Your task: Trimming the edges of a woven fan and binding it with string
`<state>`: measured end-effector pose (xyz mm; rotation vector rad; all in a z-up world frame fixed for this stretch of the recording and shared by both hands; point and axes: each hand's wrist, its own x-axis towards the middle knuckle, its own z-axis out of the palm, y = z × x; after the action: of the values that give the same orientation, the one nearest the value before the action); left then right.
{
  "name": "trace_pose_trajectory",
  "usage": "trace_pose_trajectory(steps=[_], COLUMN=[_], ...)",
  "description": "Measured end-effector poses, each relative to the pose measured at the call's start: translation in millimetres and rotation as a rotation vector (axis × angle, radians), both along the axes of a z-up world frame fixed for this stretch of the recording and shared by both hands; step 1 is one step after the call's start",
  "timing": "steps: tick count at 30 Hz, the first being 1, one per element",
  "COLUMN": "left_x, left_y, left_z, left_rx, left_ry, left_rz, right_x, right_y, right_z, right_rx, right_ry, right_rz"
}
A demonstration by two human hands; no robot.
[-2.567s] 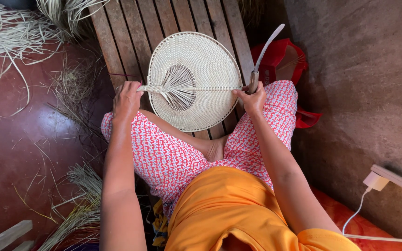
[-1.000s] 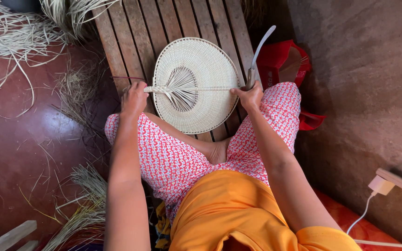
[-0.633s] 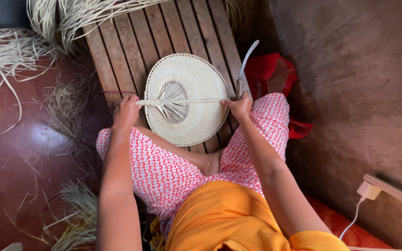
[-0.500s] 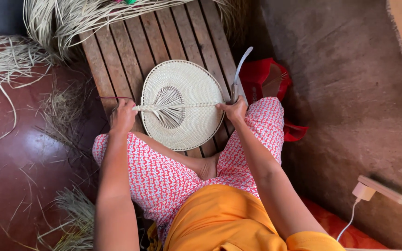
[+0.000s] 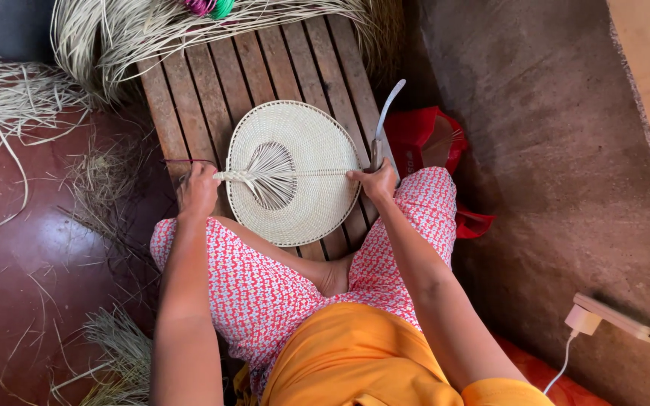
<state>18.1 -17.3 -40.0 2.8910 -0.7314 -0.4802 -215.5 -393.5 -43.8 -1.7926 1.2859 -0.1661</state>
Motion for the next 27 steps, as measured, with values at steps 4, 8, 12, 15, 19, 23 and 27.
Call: trace_pose_trajectory(steps=[4, 8, 12, 15, 19, 23, 27], left_x=[-3, -2, 0, -2, -5, -4, -4], left_y=[-1, -1, -6, -11, -10, -7, -7], left_z=[6, -6, -1, 8, 4, -1, -4], left_rx=[0.043, 0.134, 0.222, 0.232, 0.194, 0.144, 0.173], left_ry=[0.019, 0.129, 0.182, 0.201, 0.228, 0.234, 0.216], left_rz=[0.012, 0.002, 0.024, 0.103, 0.129, 0.119, 0.092], right_x=[3, 5, 18, 31, 28, 22, 18], right_y=[0, 3, -7, -9, -12, -6, -2], right_z=[3, 1, -11, -11, -18, -24, -15], right_rx=[0.011, -0.004, 0.007, 0.008, 0.005, 0.02, -0.003], right_ry=[-0.001, 0.064, 0.021, 0.01, 0.032, 0.031, 0.073], right_rz=[0.002, 0.013, 0.037, 0.04, 0.059, 0.023, 0.044])
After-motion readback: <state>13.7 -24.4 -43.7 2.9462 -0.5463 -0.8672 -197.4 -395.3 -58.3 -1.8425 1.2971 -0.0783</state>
